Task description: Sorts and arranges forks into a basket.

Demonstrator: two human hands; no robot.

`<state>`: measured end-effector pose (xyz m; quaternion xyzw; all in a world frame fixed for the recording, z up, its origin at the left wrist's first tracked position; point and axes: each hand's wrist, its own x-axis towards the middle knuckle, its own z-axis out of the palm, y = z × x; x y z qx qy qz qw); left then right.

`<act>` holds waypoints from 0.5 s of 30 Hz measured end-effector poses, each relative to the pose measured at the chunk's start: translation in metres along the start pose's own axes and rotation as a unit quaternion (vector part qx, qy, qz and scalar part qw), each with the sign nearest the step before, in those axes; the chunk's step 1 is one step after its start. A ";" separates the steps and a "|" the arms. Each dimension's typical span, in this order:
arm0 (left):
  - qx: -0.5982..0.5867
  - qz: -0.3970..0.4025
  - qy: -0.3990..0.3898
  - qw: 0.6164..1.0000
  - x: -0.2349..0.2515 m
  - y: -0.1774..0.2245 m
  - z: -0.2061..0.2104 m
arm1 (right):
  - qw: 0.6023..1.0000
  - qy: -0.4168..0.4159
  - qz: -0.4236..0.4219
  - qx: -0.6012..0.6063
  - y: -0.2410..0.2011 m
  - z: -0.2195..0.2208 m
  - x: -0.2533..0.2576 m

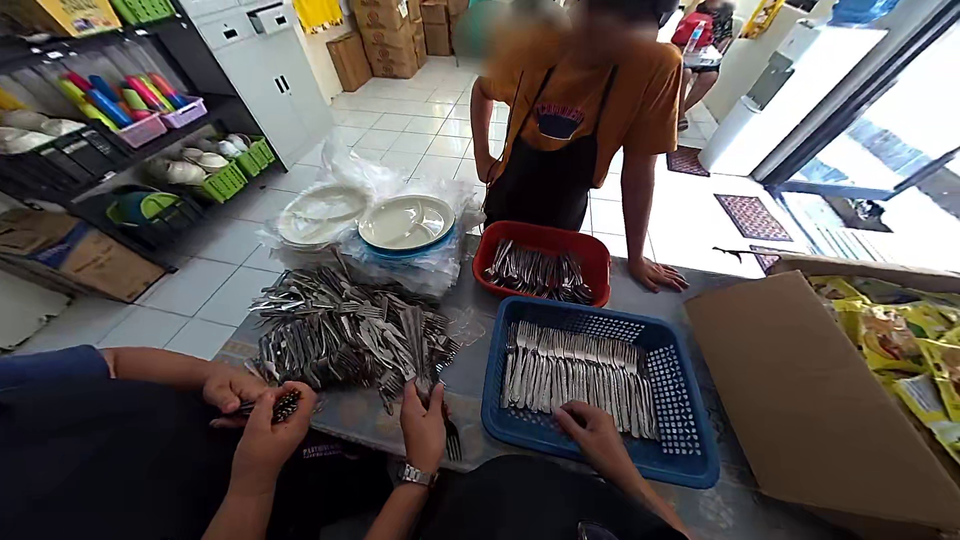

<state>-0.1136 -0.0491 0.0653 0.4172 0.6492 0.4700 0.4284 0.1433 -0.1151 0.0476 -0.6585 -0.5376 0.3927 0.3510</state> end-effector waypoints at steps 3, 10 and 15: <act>-0.010 0.200 0.000 0.980 -0.011 0.027 0.013 | 0.959 -0.240 0.026 0.150 -0.046 0.006 0.002; -0.131 0.411 -0.177 0.885 -0.029 0.030 0.066 | 0.832 -0.144 0.226 0.485 -0.065 0.023 0.016; -0.115 0.492 -0.278 0.817 -0.023 0.003 0.084 | 0.769 -0.083 0.291 0.563 -0.060 0.013 0.013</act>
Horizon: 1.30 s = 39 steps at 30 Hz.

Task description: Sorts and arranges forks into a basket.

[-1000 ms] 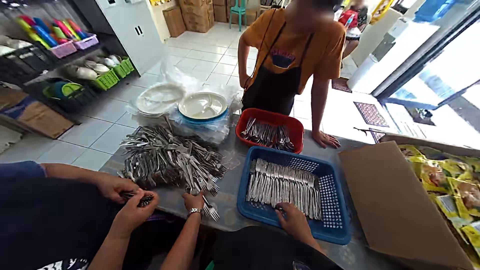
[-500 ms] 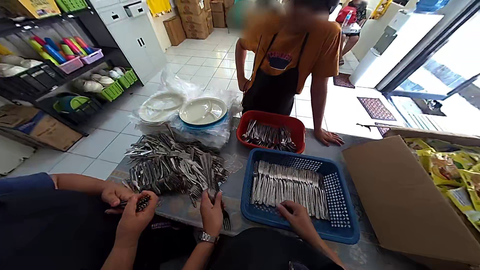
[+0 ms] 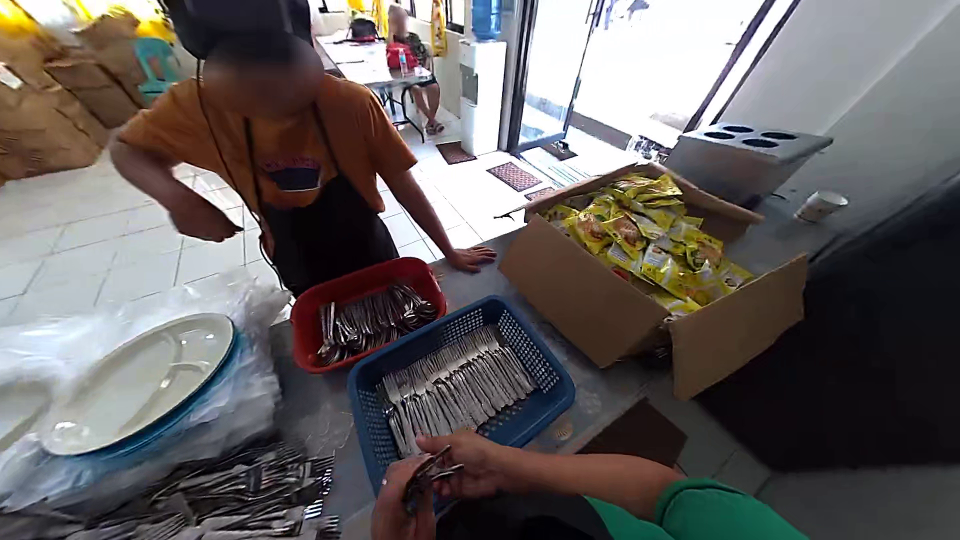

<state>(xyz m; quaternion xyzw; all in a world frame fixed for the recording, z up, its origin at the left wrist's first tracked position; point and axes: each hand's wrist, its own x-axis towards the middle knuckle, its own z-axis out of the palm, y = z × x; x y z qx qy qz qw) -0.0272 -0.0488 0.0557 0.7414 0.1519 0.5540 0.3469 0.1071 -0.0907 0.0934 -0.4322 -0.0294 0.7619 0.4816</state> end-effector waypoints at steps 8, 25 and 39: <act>0.000 0.060 -0.088 0.994 0.003 -0.010 0.005 | 0.979 0.104 -0.081 0.157 -0.012 -0.012 -0.003; 0.060 -0.354 0.086 0.930 -0.028 -0.038 0.024 | 0.914 0.191 -0.350 -0.079 -0.106 -0.093 -0.041; 0.085 -0.374 0.107 0.918 -0.030 -0.044 0.027 | 0.727 0.289 -0.354 -0.512 -0.147 -0.134 -0.033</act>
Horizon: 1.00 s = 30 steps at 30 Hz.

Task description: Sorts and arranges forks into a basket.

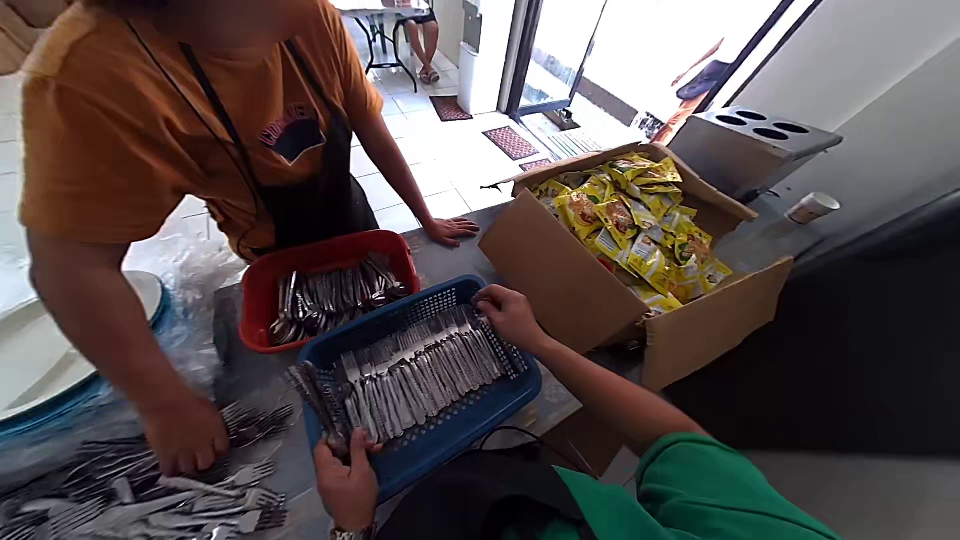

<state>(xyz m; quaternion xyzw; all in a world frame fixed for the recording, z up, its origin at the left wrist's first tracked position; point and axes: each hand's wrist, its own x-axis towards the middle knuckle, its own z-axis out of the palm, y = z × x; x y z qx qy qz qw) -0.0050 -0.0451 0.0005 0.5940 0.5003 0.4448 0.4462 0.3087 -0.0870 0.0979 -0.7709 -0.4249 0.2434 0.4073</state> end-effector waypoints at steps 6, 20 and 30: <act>0.019 0.019 -0.046 0.999 -0.001 0.000 0.000 | 0.981 -0.171 -0.020 -0.087 0.012 -0.002 -0.002; 0.029 -0.030 -0.023 0.999 0.004 -0.004 -0.005 | 0.987 -0.059 0.022 -0.150 0.023 -0.032 0.051; 0.014 -0.049 -0.004 0.999 0.006 -0.006 -0.002 | 0.897 -0.217 -0.066 -0.379 0.052 0.029 0.081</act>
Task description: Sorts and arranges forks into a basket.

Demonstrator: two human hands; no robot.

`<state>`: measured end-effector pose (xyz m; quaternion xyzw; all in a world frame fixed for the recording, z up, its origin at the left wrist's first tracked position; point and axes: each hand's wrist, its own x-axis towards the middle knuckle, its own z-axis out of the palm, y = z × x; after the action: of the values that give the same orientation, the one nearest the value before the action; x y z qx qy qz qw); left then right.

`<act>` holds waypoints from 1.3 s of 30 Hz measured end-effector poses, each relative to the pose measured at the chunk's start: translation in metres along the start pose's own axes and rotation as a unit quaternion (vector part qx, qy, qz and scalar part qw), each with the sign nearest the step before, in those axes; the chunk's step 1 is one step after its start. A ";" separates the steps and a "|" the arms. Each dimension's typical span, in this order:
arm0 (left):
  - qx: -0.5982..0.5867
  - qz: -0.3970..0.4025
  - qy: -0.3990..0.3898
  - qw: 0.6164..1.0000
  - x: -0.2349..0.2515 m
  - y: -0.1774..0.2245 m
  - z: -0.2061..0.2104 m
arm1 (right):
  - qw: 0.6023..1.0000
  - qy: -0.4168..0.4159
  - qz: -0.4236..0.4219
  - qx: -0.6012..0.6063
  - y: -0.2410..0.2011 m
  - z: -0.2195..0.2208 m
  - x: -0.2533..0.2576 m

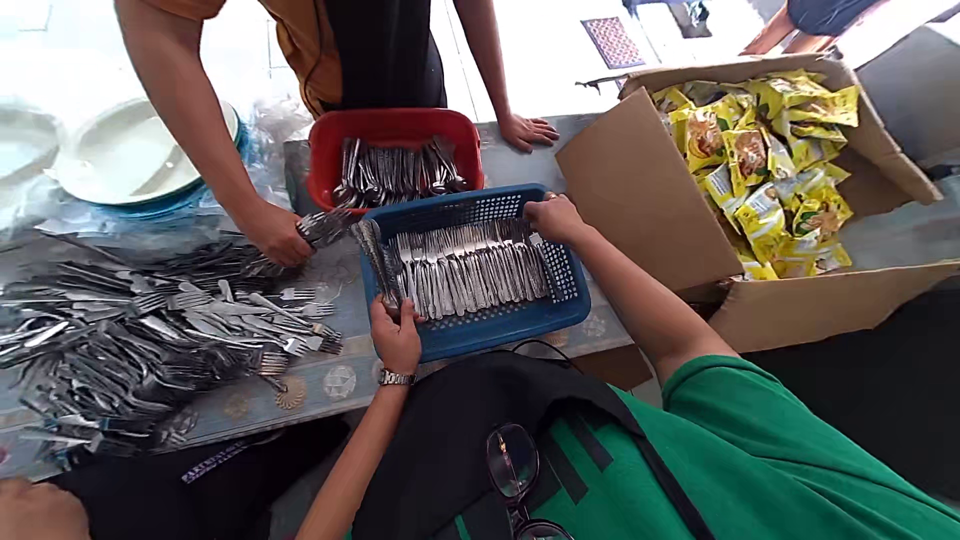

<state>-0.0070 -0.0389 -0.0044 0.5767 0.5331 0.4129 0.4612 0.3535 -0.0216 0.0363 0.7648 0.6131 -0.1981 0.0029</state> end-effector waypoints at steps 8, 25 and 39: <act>0.003 0.010 0.014 1.000 -0.001 0.001 0.002 | 0.994 -0.030 -0.001 -0.102 -0.009 0.016 0.021; -0.003 -0.002 0.008 1.000 0.001 0.000 0.002 | 0.985 0.159 -0.017 -0.071 -0.012 0.029 0.001; -0.224 -0.299 -0.205 0.905 0.007 0.029 0.025 | 0.924 0.176 -0.069 0.332 -0.127 0.101 -0.082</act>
<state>0.0249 -0.0345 0.0178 0.3435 0.4676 0.2365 0.7794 0.1901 -0.0917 -0.0011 0.7004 0.5538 -0.2522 -0.3731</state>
